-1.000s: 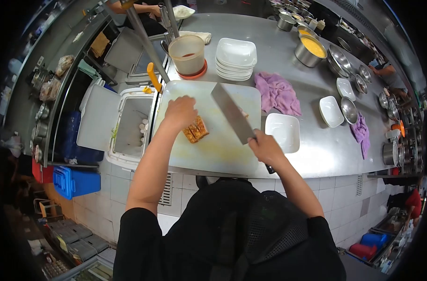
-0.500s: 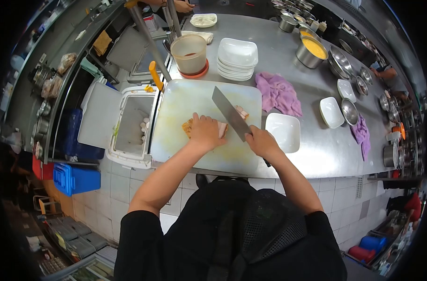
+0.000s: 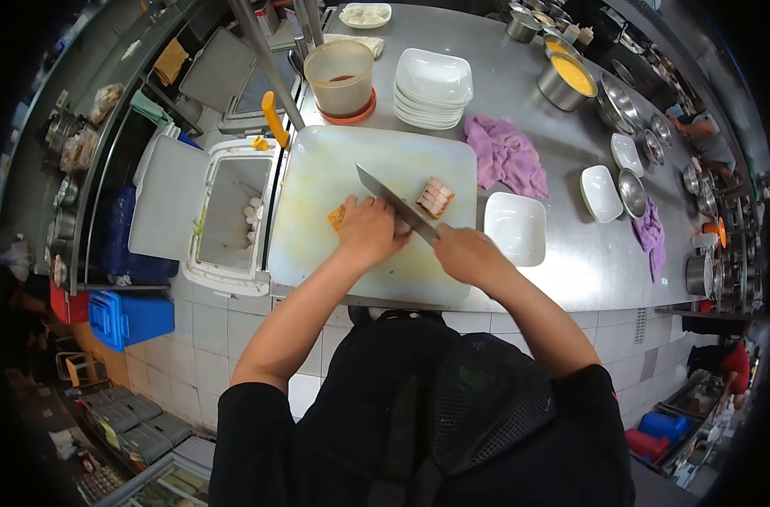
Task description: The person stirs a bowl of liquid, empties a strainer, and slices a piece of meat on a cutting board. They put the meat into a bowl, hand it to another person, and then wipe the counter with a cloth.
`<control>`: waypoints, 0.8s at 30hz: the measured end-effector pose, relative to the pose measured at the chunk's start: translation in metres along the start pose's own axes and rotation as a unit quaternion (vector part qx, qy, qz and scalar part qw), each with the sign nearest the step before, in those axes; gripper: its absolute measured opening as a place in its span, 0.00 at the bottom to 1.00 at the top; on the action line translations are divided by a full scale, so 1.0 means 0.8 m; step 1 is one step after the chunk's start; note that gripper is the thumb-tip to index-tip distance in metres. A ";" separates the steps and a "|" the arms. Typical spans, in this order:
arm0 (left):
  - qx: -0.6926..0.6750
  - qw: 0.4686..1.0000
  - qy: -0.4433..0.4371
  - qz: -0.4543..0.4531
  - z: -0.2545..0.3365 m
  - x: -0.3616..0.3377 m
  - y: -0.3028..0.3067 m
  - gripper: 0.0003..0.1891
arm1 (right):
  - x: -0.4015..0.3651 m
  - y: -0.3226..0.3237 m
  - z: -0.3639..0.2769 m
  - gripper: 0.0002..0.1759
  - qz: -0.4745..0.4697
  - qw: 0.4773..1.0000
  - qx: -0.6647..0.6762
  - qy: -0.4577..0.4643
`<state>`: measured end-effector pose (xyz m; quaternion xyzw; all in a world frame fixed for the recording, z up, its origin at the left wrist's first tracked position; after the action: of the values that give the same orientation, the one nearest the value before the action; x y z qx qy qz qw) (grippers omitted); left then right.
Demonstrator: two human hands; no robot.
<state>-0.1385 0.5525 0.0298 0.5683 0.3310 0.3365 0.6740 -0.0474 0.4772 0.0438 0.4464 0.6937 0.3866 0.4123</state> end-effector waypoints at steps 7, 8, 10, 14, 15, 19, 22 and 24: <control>-0.033 0.999 0.016 -0.018 -0.006 -0.005 0.006 0.22 | 0.027 0.001 0.005 0.16 0.051 0.998 0.032 -0.034; -0.035 0.999 0.016 -0.016 -0.009 -0.006 0.009 0.22 | 0.021 0.009 0.002 0.16 0.044 0.998 0.025 -0.034; -0.009 1.000 0.016 -0.013 -0.017 -0.012 0.008 0.25 | 0.006 0.026 -0.005 0.16 0.041 0.998 0.025 -0.027; -0.021 1.000 0.015 -0.004 -0.022 -0.015 0.007 0.24 | -0.016 0.039 -0.020 0.15 -0.026 1.000 -0.007 0.001; -0.034 0.999 0.009 0.010 -0.020 -0.015 0.010 0.23 | -0.016 0.035 -0.020 0.15 -0.030 1.000 -0.007 0.001; -0.065 0.995 -0.013 0.070 -0.017 -0.017 0.009 0.20 | 0.017 -0.005 -0.020 0.15 -0.006 1.000 0.021 -0.009; -0.040 0.999 -0.004 0.037 -0.015 -0.013 0.003 0.18 | 0.036 -0.021 -0.015 0.16 0.024 0.999 0.019 -0.025; -0.033 0.999 0.008 0.018 -0.019 -0.018 0.003 0.19 | 0.032 -0.018 -0.017 0.17 0.029 0.999 0.006 -0.031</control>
<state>-0.1589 0.5490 0.0309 0.5492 0.3149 0.3639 0.6832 -0.0709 0.4950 0.0298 0.4806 0.6699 0.3800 0.4195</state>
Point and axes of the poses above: each hand's wrist, its own x-axis towards the middle knuckle, its own y-axis out of the back of the hand, z = x × y, the point moved 10 cm from there along x, towards the middle knuckle, and after that the axes turned 13 degrees about y, right-handed, at the moved point
